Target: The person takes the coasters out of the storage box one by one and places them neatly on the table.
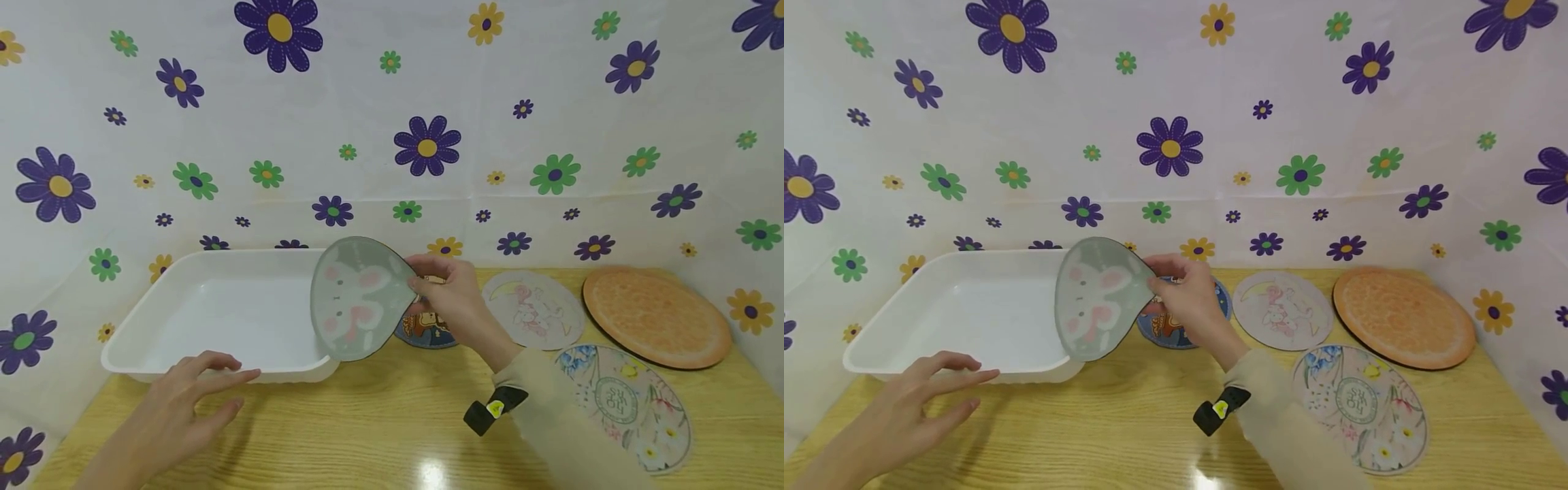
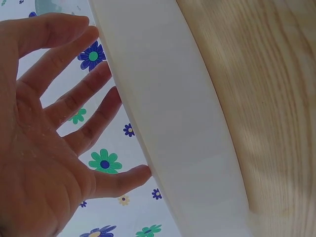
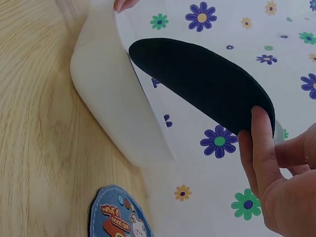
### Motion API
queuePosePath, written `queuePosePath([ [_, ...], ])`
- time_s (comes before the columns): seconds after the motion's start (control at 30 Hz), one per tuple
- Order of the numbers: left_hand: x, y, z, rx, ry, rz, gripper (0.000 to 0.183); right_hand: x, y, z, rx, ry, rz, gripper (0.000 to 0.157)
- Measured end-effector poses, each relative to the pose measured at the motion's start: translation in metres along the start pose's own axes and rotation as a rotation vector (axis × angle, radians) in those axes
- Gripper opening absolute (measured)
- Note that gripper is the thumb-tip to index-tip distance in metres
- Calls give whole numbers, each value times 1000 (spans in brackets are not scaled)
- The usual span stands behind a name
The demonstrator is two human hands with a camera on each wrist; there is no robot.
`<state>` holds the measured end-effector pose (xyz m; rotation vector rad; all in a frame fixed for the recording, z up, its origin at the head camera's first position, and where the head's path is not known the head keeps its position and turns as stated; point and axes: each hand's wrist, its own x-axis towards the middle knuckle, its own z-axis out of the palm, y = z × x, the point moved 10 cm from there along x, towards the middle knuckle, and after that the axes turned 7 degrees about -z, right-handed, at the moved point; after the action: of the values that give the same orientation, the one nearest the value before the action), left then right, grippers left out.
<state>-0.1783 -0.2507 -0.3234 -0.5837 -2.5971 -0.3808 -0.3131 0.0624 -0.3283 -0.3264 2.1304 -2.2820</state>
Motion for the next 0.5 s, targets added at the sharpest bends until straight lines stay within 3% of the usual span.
queuePosePath([
  [0.5,0,-2,2,-2,-17,-33,46,-11,-7,-20,-55,-25,-15,33],
])
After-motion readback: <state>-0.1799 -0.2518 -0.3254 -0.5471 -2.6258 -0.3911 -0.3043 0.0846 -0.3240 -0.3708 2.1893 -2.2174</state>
